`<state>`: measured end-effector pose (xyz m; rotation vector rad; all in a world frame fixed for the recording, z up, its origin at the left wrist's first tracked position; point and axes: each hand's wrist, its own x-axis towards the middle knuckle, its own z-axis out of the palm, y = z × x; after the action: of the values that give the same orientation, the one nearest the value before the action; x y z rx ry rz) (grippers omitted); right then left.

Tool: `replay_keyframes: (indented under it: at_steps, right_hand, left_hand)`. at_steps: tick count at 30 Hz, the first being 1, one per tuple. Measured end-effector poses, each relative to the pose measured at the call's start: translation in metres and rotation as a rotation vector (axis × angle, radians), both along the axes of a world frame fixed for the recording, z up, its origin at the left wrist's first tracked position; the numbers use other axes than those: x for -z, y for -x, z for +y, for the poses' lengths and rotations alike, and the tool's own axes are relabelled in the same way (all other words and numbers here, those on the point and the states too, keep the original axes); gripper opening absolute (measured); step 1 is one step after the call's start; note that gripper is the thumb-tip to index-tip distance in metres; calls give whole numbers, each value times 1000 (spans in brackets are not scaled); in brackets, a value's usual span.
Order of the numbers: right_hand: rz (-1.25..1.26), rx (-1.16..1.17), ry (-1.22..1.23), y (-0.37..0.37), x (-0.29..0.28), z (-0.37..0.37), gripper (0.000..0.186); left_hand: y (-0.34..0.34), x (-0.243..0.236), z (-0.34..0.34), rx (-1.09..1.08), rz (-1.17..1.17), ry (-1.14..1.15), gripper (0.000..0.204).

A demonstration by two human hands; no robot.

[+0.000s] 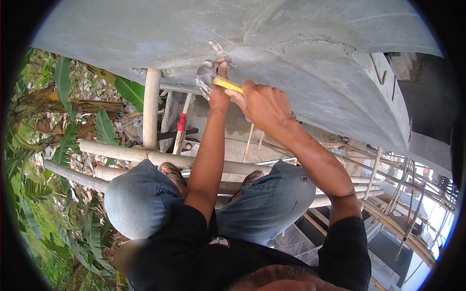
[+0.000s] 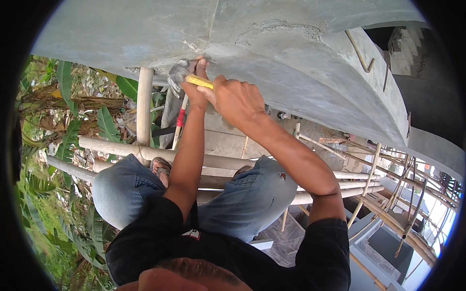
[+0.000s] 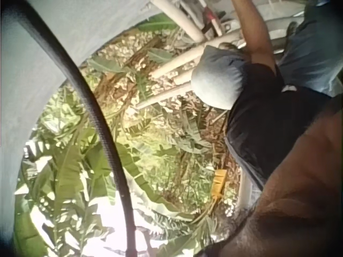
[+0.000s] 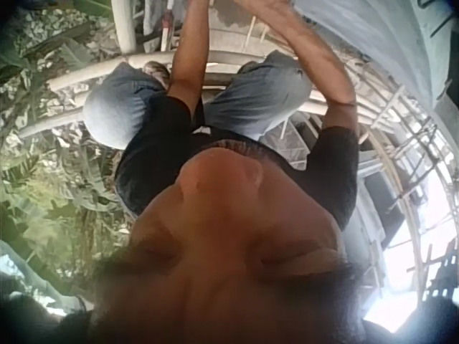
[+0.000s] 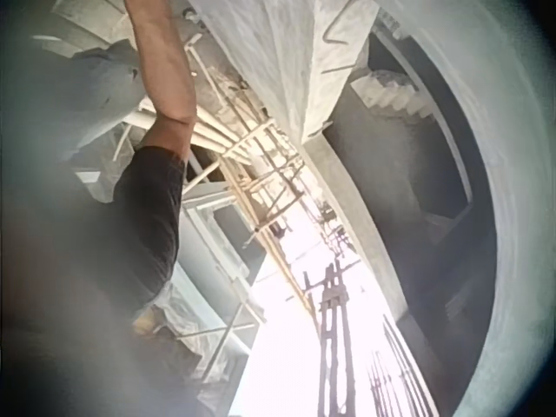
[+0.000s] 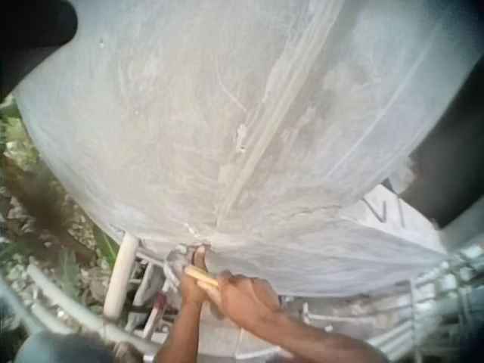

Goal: The person hammers a bent metal rod into a hole in a concrete wall and سپس uses a hammer and a nail to secure it.

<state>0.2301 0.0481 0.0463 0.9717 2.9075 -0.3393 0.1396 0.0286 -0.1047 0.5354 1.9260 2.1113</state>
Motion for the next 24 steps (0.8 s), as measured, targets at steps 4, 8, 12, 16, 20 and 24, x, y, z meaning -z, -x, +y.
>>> replay_keyframes:
  at_steps: [4,8,12,16,20,24]
  right_hand:
    - [150,-178,-70,-5,-6,-11,45]
    - [105,-114,16,-13,-3,0,43]
    - [136,-87,24,-57,14,11,38]
    - [170,-108,14,-87,24,9,35]
    - [151,-118,-26,-99,33,11,40]
    - [227,-239,-14,-104,37,14,37]
  left_hand:
    - [9,2,6,-2,-20,-35,21]
    - [-4,2,-1,-26,209,81,16]
    - [-14,17,-12,60,263,-87,30]
    - [-15,1,-10,8,335,-111,21]
    - [-10,4,-7,-10,433,-62,30]
    - [-11,6,-8,-29,411,-44,28]
